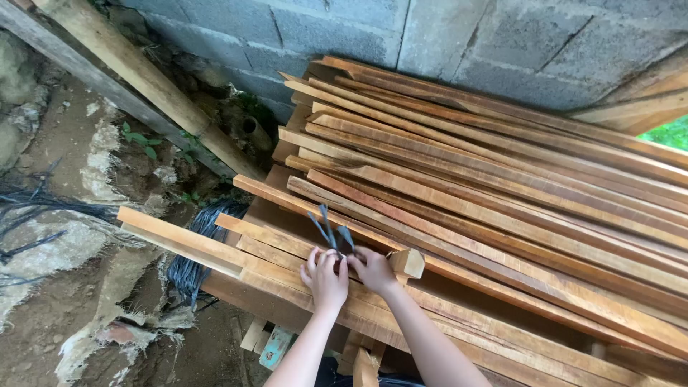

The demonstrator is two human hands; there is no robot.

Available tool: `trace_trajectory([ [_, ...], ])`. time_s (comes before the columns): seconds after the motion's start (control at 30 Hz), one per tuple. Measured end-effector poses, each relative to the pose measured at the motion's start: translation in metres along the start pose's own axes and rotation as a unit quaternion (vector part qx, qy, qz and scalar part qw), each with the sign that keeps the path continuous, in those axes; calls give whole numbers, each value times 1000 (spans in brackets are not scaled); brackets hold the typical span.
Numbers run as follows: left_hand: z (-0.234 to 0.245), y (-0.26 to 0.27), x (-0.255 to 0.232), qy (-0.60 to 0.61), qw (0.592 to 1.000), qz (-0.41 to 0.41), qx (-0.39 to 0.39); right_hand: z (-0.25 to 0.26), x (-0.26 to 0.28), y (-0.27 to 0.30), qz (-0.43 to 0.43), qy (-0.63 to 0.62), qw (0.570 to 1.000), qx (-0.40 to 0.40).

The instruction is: Organizing and bundling long wood planks using plastic ties.

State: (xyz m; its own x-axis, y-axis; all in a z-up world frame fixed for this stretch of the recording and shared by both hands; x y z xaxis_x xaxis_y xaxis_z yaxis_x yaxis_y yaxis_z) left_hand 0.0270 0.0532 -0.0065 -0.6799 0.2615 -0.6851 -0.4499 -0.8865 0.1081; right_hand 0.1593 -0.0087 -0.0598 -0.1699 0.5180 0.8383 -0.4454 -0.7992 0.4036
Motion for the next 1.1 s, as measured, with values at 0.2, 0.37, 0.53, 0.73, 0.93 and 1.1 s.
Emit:
trace_trajectory([
  [0.2, 16, 2, -17, 47, 998, 22, 17, 5, 12, -2, -33, 110, 993, 7],
  [0.37, -1, 17, 6, 118, 991, -66, 6, -2, -12, -19, -73, 90, 993, -21],
  [0.53, 6, 22, 2, 124, 985, -119, 25, -33, -73, -53, -135, 45, 990, -7],
  [0.73, -1, 15, -10, 95, 976, -185, 71, -83, -100, -83, 184, 608, 766, 104],
  [0.93, 3, 10, 4, 112, 980, -157, 56, -50, -49, -59, -60, 426, 899, 86],
  [1.1, 17, 14, -15, 140, 967, -208, 47, -23, -22, -41, -265, 282, 919, 71],
])
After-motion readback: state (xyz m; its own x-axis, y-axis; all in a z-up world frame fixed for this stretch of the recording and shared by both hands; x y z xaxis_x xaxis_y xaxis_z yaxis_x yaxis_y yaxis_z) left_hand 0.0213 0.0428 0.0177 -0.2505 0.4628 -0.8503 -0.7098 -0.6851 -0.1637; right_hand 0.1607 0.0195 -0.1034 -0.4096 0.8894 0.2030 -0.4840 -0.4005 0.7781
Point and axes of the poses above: each hand's wrist, its own y-axis away from the middle knuckle, its own z-axis out of the back of the hand, x = y × z, the point moved 6 cm from there along -y, towards the middle knuckle, and after that the axes turned 12 degrees about y, right-handed, at the moved point
